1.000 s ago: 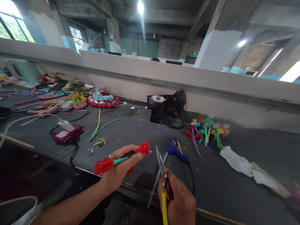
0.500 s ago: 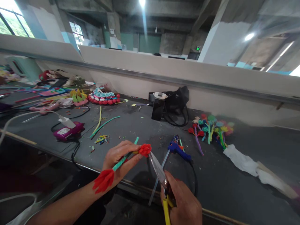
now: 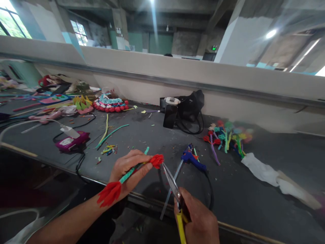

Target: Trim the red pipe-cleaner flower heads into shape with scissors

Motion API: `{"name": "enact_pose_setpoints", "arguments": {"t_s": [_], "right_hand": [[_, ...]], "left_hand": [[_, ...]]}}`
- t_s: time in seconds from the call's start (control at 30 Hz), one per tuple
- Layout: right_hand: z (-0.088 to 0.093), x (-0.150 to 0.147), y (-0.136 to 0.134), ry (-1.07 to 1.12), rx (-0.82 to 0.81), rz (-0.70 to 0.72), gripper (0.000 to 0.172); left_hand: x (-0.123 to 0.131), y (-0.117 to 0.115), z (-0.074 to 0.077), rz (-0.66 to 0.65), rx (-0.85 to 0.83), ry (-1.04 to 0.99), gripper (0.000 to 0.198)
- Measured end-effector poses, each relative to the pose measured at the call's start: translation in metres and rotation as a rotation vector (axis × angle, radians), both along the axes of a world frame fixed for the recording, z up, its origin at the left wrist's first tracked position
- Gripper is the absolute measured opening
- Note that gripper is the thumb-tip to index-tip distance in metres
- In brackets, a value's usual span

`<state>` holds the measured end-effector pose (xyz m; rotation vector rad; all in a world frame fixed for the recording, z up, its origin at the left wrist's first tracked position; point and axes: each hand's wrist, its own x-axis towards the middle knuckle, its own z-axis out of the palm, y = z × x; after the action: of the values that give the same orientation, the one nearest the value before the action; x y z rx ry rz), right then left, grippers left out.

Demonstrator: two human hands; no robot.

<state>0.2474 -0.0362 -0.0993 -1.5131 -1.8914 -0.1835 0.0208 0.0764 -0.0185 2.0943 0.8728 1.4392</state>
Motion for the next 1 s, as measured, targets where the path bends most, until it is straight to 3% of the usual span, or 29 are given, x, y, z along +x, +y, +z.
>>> {"name": "enact_pose_setpoints", "arguments": {"t_s": [0.13, 0.33, 1.0], "right_hand": [[0.006, 0.0, -0.001, 0.009, 0.034, 0.008, 0.024], [0.005, 0.007, -0.002, -0.045, 0.03, 0.027, 0.026], [-0.003, 0.009, -0.009, 0.036, -0.152, 0.085, 0.025]], "left_hand": [[-0.007, 0.01, 0.0, -0.011, 0.065, 0.066, 0.012], [-0.016, 0.025, -0.012, -0.075, 0.311, 0.182, 0.009], [-0.019, 0.028, -0.013, -0.076, 0.407, 0.295, 0.01]]}}
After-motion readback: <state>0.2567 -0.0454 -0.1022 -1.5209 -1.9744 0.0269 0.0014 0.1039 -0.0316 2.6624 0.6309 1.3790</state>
